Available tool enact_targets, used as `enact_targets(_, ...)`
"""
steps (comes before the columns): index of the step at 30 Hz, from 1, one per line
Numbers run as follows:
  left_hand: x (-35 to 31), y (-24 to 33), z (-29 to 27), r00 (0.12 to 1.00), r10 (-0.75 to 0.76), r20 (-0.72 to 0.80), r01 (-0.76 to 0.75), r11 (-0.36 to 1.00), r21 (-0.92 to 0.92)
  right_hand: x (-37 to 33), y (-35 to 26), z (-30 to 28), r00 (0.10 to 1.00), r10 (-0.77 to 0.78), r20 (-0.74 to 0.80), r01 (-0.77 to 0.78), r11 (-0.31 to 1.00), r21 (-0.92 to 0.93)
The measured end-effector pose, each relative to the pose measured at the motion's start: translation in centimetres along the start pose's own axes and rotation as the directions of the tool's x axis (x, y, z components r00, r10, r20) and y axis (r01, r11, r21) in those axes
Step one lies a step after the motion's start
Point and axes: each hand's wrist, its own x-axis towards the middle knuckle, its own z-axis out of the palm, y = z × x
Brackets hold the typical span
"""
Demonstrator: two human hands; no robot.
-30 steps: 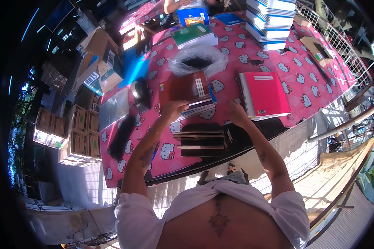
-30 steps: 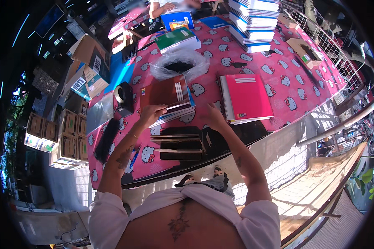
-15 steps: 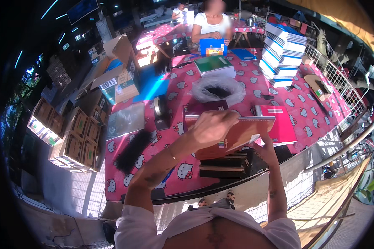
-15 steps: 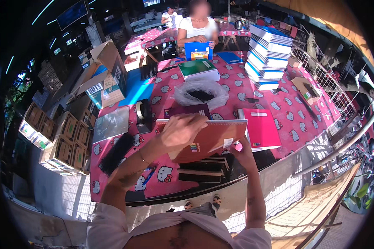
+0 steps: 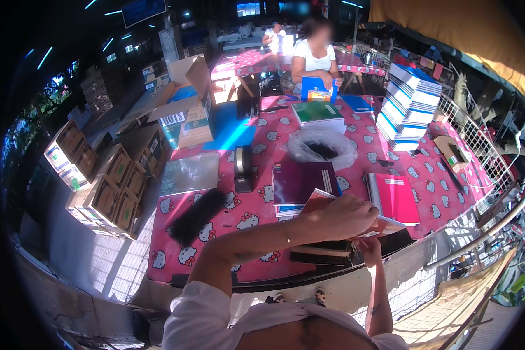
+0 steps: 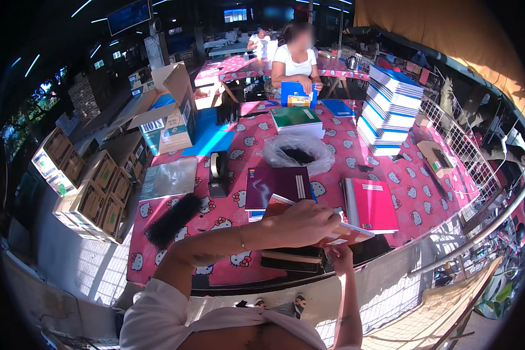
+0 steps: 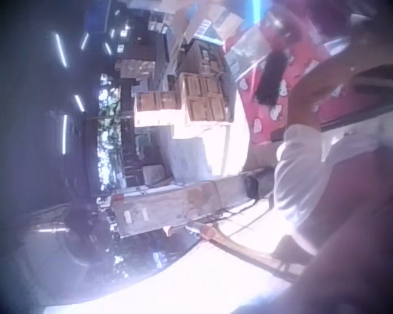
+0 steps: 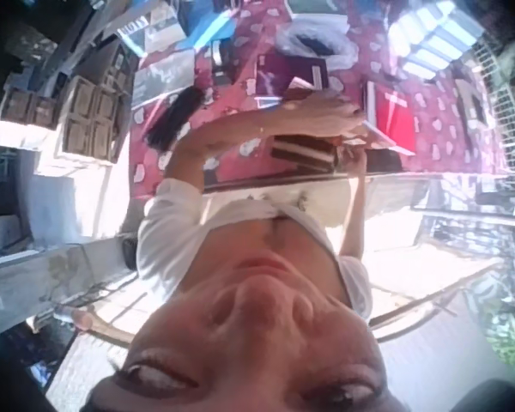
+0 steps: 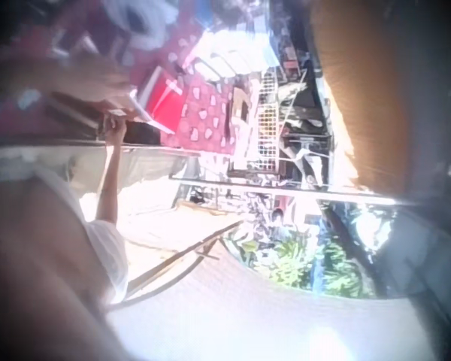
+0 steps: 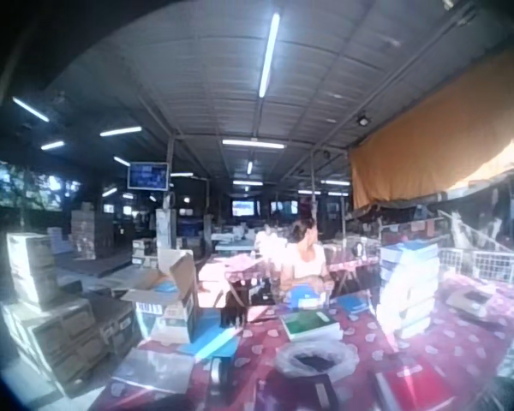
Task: The person organizes and stacks several notebooks on a table, handling them individually or in small groups and arranging them into distinct stacks by color.
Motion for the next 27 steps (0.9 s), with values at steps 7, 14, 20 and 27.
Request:
enact_targets(7,-1.3,-0.6,-0.3,0.997,-0.073,0.03,0.073,0.997,0.0,0.7,1.1,-0.2,0.997,-0.056,-0.053,0.055,0.998,-0.013)
enact_targets(14,-1.0,-1.7,-1.2,0.987,-0.131,-0.095,0.129,0.991,-0.021,2.5,0.7,-0.6,0.977,-0.213,-0.018,0.207,0.964,-0.167)
enact_targets(20,0.0,-1.8,-1.5,0.988,-0.102,-0.115,0.098,0.994,-0.041,3.0,1.2,-0.1,0.994,-0.112,-0.018,0.113,0.985,0.13)
enact_targets(27,2.7,-1.0,-1.1,0.992,-0.103,0.068,0.101,0.995,0.027,2.7,0.7,-1.4,0.998,0.042,-0.036,-0.035,0.983,0.182)
